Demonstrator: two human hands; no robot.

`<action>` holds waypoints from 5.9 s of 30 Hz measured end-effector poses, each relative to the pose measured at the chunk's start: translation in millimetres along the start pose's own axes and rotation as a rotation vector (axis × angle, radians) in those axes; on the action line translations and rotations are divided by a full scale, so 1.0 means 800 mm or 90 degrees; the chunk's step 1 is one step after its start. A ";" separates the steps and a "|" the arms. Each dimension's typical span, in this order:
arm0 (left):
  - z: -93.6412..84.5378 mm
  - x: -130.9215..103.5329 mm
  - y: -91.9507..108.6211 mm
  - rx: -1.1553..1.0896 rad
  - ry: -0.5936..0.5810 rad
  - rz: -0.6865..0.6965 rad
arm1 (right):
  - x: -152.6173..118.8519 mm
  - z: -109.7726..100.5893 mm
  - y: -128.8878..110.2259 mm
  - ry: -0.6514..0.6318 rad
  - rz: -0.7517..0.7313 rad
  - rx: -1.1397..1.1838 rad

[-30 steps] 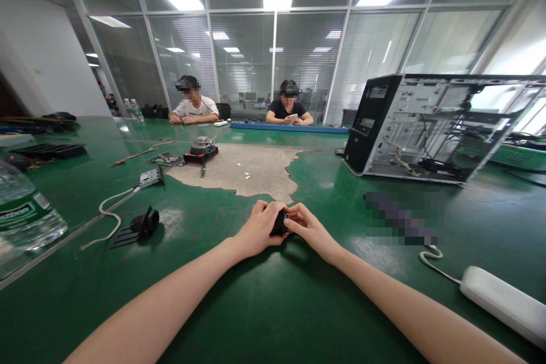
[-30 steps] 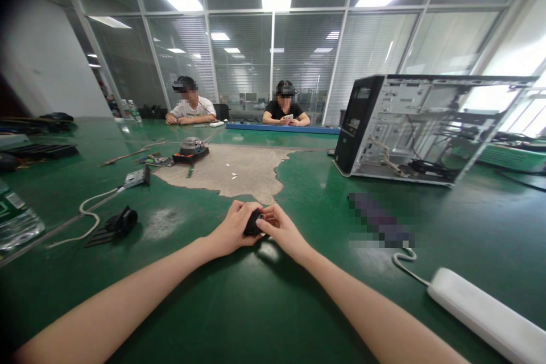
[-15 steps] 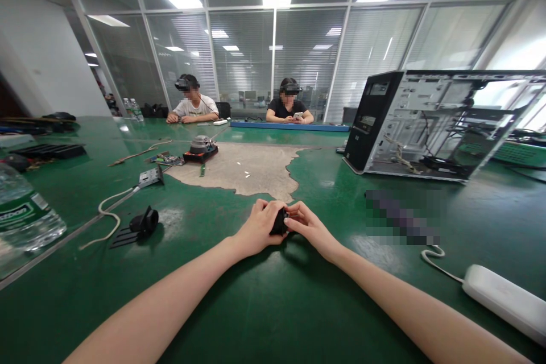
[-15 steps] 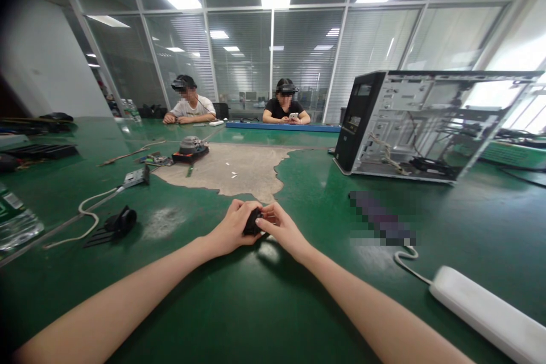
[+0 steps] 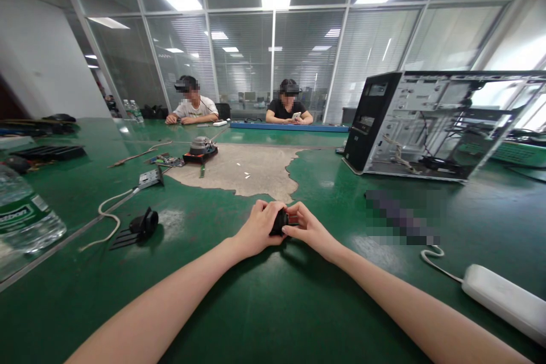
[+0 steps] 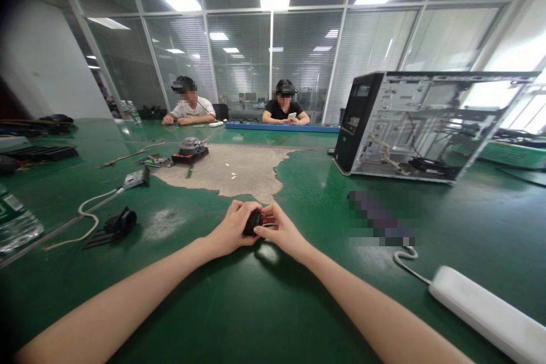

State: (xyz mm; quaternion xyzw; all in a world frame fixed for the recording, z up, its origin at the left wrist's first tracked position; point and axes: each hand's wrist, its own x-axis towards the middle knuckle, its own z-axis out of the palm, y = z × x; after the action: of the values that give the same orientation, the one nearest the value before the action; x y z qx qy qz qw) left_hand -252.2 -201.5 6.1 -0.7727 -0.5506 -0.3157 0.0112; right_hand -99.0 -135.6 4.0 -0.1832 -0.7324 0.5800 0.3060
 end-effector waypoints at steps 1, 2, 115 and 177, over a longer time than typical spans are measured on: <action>0.000 0.000 0.000 -0.001 0.001 0.000 | 0.000 0.000 0.000 0.003 0.000 0.000; 0.000 0.000 0.000 -0.002 0.003 0.000 | 0.000 0.001 0.001 0.008 0.002 0.001; 0.004 0.000 -0.001 0.014 0.010 0.011 | 0.002 0.001 0.003 0.029 0.012 0.028; 0.001 -0.004 0.007 0.006 0.005 -0.014 | -0.002 -0.001 -0.004 0.001 0.016 0.012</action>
State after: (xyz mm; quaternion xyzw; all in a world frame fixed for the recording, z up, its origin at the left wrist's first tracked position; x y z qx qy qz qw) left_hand -247.6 -205.9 5.8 -0.7653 -0.5605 -0.3160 0.0134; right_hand -96.7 -136.7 6.5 -0.1896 -0.7247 0.5903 0.3008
